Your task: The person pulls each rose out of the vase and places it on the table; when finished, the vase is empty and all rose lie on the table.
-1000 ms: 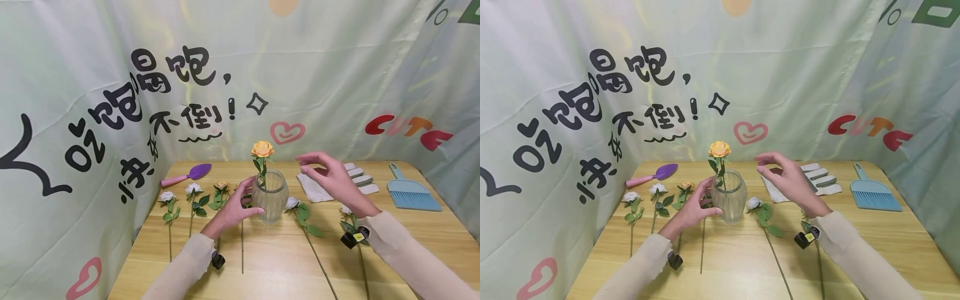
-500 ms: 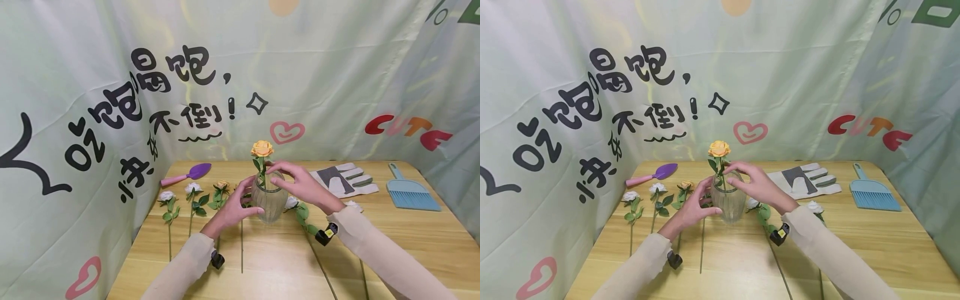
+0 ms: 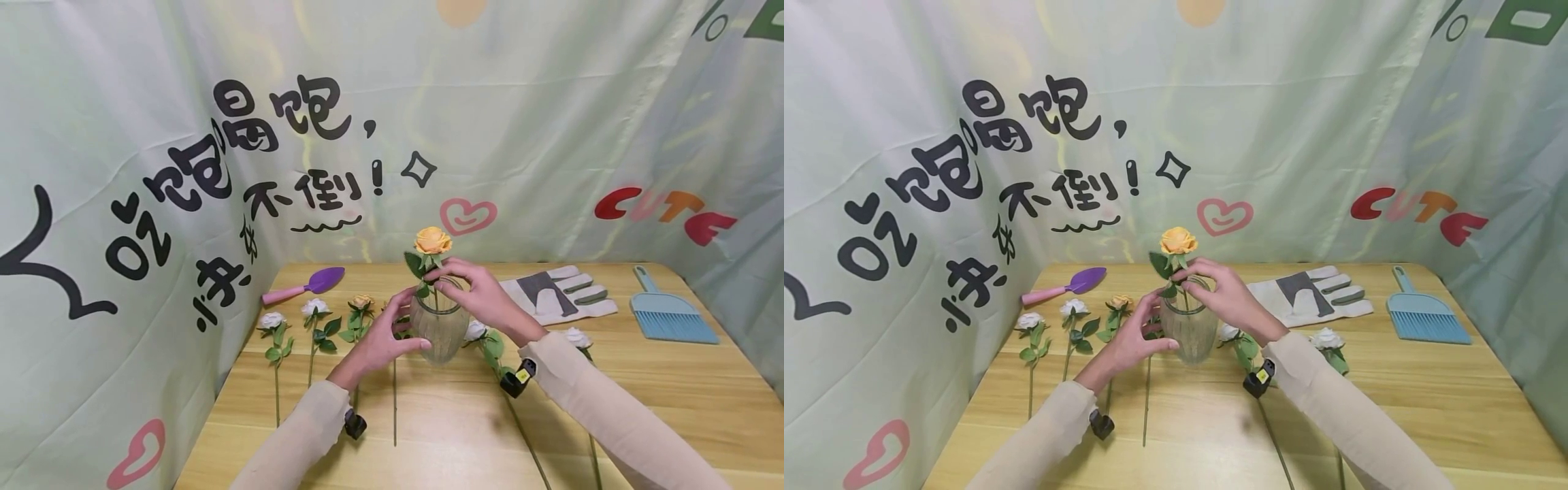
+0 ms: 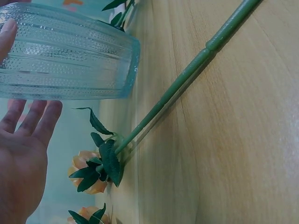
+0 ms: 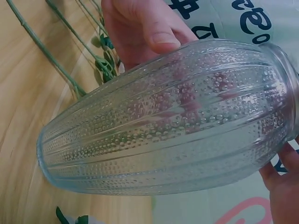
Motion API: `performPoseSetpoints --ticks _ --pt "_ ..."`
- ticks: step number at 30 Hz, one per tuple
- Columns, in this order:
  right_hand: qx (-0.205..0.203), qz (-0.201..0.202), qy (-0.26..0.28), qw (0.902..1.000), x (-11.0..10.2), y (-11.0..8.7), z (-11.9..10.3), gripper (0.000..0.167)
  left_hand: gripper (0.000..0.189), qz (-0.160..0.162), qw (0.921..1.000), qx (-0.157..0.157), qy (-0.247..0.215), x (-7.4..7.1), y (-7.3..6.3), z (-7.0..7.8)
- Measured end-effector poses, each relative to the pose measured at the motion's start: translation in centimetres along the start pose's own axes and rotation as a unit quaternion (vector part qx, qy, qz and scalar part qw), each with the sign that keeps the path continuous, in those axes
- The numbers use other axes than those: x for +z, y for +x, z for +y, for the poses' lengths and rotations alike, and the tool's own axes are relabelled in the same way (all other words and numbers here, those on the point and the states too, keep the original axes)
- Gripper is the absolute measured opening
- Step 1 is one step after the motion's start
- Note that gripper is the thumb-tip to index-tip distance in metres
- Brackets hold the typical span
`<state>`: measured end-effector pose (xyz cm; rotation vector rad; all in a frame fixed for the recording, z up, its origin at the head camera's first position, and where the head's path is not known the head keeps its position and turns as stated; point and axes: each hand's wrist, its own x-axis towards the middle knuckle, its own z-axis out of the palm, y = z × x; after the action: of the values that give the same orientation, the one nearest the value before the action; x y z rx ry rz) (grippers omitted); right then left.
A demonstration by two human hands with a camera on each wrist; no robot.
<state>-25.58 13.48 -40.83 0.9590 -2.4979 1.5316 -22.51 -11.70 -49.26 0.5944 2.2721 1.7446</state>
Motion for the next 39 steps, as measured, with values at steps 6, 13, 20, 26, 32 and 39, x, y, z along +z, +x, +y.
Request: performPoseSetpoints --ticks 6,13,20,26,32,39 --pt "-0.021 0.06 0.032 0.9975 -0.6 0.1 -0.4 0.021 0.098 0.001 1.0 0.002 0.006 0.1 0.1 0.0" --pt "-0.037 0.144 0.077 0.9858 -1.9 0.5 -1.6 0.022 0.097 0.006 0.9999 0.008 0.01 0.1 0.0 0.0" --pt "-0.1 0.231 0.174 0.9521 -4.5 1.1 -4.2 0.025 0.096 0.006 0.9999 0.011 0.006 0.1 0.0 -0.1" --pt "-0.152 0.318 0.246 0.903 -7.7 1.5 -5.9 0.031 0.095 0.003 0.9999 0.011 0.002 0.2 0.0 -0.1" --pt "-0.184 0.368 0.29 0.8641 -11.3 0.4 -6.4 0.029 0.096 0.004 0.9999 0.011 0.004 0.2 0.0 -0.1" --pt "-0.168 0.395 0.273 0.8609 -15.9 -3.5 -5.0 0.032 0.097 0.007 0.9999 0.012 0.006 0.3 0.0 -0.1"
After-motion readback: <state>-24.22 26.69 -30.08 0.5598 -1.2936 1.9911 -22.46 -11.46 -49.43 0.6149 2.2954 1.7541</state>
